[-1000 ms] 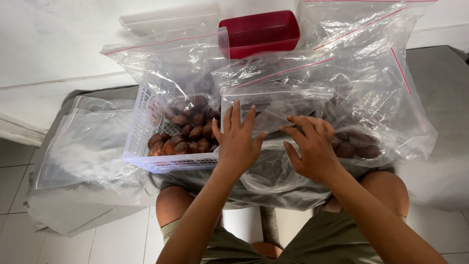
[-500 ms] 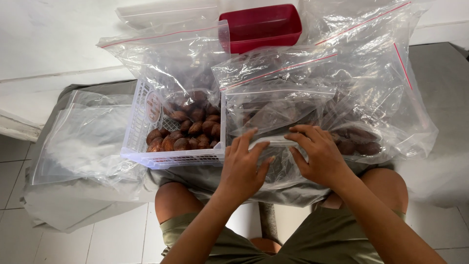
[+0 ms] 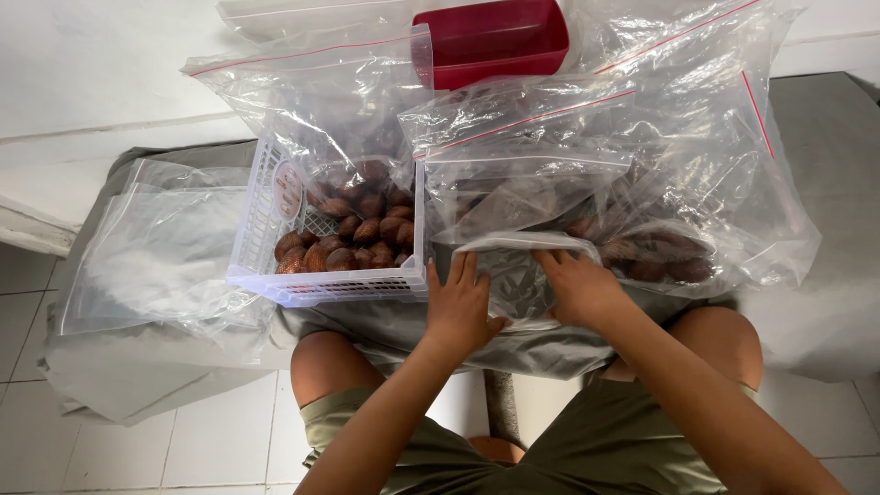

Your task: The person picks up snake fruits from a plastic basket by hand and places them into a small red container.

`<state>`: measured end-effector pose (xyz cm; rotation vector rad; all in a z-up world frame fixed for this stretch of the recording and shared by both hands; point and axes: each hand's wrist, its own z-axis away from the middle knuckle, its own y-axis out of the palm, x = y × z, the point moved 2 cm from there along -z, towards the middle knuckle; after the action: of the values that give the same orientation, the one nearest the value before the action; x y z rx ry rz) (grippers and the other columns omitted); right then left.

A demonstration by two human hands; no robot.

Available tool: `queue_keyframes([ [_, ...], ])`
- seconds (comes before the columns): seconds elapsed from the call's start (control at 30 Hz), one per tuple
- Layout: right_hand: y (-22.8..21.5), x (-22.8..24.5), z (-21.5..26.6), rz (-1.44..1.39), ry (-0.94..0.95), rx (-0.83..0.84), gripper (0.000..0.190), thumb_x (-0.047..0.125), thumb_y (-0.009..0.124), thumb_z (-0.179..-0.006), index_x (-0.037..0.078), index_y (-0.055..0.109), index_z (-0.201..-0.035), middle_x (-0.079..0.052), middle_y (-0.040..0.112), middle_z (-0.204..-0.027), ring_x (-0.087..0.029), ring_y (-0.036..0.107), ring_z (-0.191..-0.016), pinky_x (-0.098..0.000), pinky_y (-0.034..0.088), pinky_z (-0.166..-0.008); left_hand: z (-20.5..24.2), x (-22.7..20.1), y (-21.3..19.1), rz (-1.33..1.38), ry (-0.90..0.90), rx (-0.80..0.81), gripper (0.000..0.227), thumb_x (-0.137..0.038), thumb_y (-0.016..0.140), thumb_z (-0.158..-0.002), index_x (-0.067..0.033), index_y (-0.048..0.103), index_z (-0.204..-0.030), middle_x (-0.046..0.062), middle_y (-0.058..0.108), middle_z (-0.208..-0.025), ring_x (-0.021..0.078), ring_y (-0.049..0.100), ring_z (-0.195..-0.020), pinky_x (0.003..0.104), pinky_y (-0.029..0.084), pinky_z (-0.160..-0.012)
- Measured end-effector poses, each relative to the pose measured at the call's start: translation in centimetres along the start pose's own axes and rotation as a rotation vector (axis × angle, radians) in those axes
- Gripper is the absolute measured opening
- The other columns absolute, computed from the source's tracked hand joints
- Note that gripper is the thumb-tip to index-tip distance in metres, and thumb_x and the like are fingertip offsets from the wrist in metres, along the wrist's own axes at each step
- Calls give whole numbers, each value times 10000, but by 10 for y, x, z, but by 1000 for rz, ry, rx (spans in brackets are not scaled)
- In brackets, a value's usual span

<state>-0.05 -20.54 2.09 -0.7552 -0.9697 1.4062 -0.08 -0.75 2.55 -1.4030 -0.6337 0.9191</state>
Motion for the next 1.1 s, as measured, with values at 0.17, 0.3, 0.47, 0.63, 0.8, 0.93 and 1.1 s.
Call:
queue_keyframes([
  [0.17,17,-2,-12,109,-120,-144,685,383,740,-874,119,500,-1459,-157,671,-1281,-378,636,-1175,-502,590,-910,-7,3,10,15,-11,12,611,-484,795,-808,-3,730,-1178,281,338,-1614,390,221,-1541,717,101,-1198],
  [0.3,33,6,-24,174,-284,-272,351,335,591,-977,82,681,-1202,-138,732,-1138,-342,654,-1130,-489,512,-969,-8,3,12,18,-10,46,589,-493,752,-844,10,738,-1151,267,271,-1652,383,182,-1553,702,83,-1215],
  [0.47,18,19,-20,176,-163,-97,581,359,734,-892,114,585,-1398,-166,661,-1306,-385,652,-1173,-557,509,-991,-11,4,14,-4,-21,20,577,-535,718,-864,4,769,-1062,239,279,-1659,371,183,-1554,694,68,-1220],
  [0.63,22,22,-29,189,-96,-84,746,408,815,-813,181,530,-1464,-154,572,-1407,-411,642,-1208,-609,473,-974,-13,-1,10,-6,-30,27,576,-466,759,-850,-21,719,-1213,270,299,-1633,408,193,-1543,745,89,-1187],
  [0.8,2,34,-8,131,-174,-95,643,365,758,-881,116,551,-1437,-183,591,-1394,-405,638,-1217,-569,504,-962,-14,-5,24,55,-18,-68,541,-413,740,-883,-71,657,-1293,253,344,-1600,394,237,-1523,761,114,-1149],
  [0.93,-12,38,14,-54,-211,-119,526,247,659,-952,45,534,-1421,-206,574,-1396,-415,640,-1212,-517,564,-946,-8,-10,21,67,6,-178,466,-332,715,-909,-85,628,-1296,212,448,-1524,348,369,-1454,698,234,-1109],
  [1.1,-35,38,36,-221,-248,-170,467,199,590,-999,-17,525,-1407,-250,574,-1377,-431,634,-1224,-500,568,-976,3,-12,8,158,15,-207,434,-250,630,-945,-77,612,-1343,218,472,-1502,356,483,-1357,603,355,-1021],
])
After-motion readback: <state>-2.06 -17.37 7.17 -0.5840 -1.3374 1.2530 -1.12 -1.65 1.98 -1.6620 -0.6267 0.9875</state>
